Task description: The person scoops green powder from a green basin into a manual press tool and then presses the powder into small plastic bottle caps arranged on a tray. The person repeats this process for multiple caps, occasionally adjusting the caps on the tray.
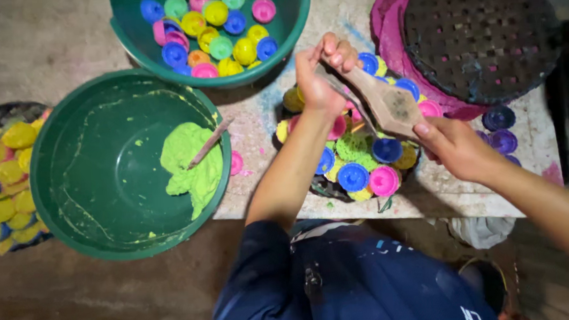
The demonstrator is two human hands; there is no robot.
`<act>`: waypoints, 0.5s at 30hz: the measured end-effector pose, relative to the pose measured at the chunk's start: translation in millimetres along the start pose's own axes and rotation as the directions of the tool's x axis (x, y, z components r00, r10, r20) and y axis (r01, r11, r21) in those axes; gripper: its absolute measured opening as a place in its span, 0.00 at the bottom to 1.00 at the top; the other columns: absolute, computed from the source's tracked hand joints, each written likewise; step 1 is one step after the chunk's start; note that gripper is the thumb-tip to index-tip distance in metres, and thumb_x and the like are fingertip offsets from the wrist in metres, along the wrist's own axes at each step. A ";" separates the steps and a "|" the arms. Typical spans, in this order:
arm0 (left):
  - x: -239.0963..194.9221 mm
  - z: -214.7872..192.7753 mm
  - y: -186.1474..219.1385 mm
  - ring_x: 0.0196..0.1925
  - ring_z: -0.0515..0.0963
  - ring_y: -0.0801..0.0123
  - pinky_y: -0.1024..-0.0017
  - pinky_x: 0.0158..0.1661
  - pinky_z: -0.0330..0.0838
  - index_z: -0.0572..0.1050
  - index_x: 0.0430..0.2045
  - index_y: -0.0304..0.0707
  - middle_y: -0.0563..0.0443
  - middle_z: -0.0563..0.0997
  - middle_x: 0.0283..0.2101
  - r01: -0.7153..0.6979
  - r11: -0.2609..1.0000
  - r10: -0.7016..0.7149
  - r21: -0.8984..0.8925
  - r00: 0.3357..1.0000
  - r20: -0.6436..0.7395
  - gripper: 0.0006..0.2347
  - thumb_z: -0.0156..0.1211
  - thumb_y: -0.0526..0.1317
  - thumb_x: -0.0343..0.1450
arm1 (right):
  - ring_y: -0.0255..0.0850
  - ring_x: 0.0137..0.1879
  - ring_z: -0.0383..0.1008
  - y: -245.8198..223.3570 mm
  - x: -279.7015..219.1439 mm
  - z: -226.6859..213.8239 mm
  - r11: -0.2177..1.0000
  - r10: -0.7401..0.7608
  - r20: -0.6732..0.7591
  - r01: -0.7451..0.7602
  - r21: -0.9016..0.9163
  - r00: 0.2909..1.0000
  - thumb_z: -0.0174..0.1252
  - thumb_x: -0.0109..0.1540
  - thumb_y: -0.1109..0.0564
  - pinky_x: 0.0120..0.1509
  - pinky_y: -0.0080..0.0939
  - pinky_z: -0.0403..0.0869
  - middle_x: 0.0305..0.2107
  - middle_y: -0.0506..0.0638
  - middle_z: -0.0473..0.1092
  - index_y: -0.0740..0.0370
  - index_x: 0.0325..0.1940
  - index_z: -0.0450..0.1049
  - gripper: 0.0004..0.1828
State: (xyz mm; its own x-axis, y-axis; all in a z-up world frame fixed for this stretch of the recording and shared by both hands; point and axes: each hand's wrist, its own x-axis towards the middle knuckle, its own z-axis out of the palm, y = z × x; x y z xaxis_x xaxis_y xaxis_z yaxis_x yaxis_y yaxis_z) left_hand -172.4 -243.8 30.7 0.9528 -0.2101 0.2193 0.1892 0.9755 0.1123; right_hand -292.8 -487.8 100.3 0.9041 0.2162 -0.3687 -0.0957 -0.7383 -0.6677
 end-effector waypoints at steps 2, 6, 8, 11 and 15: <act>-5.0 -7.1 7.1 0.37 0.74 0.67 0.68 0.44 0.67 0.70 0.32 0.40 0.52 0.74 0.32 0.121 0.987 -0.105 0.109 0.984 -0.145 0.17 0.35 0.51 0.72 | 0.36 0.25 0.62 11.0 1.7 3.3 0.994 -0.059 0.009 0.058 0.088 0.998 0.40 0.70 0.35 0.29 0.42 0.63 0.17 0.48 0.63 0.64 0.29 0.69 0.32; -36.9 -50.5 9.1 0.30 0.76 0.66 0.70 0.29 0.62 0.68 0.50 0.43 0.47 0.81 0.38 0.571 0.611 -0.370 0.548 0.819 -0.440 0.23 0.26 0.57 0.75 | 0.35 0.26 0.62 39.1 0.6 7.5 0.981 -0.128 0.008 0.125 0.147 0.992 0.42 0.69 0.35 0.29 0.40 0.64 0.18 0.46 0.63 0.63 0.29 0.69 0.31; -54.6 -73.5 1.3 0.27 0.77 0.66 0.71 0.22 0.60 0.67 0.58 0.45 0.45 0.84 0.41 0.697 0.308 -0.481 0.647 0.701 -0.526 0.28 0.21 0.60 0.77 | 0.35 0.26 0.62 51.7 2.0 9.3 0.969 -0.154 -0.014 0.154 0.195 0.988 0.41 0.70 0.34 0.30 0.39 0.63 0.18 0.46 0.63 0.62 0.29 0.68 0.31; -78.5 -85.3 -7.3 0.24 0.70 0.68 0.67 0.25 0.59 0.66 0.66 0.39 0.46 0.79 0.39 0.596 0.234 -0.404 0.768 0.778 -0.481 0.20 0.45 0.48 0.81 | 0.35 0.26 0.62 66.7 10.3 11.7 0.938 -0.200 -0.059 0.209 0.278 0.978 0.40 0.70 0.32 0.31 0.38 0.62 0.19 0.46 0.63 0.61 0.31 0.68 0.32; -123.2 -48.1 6.5 0.32 0.82 0.61 0.63 0.32 0.75 0.59 0.71 0.38 0.44 0.85 0.39 -0.148 -0.455 -0.186 0.878 0.980 0.069 0.25 0.52 0.38 0.75 | 0.36 0.27 0.66 85.2 18.9 9.4 0.956 -0.151 -0.152 0.183 0.229 0.977 0.36 0.70 0.31 0.32 0.39 0.66 0.20 0.48 0.66 0.62 0.33 0.70 0.35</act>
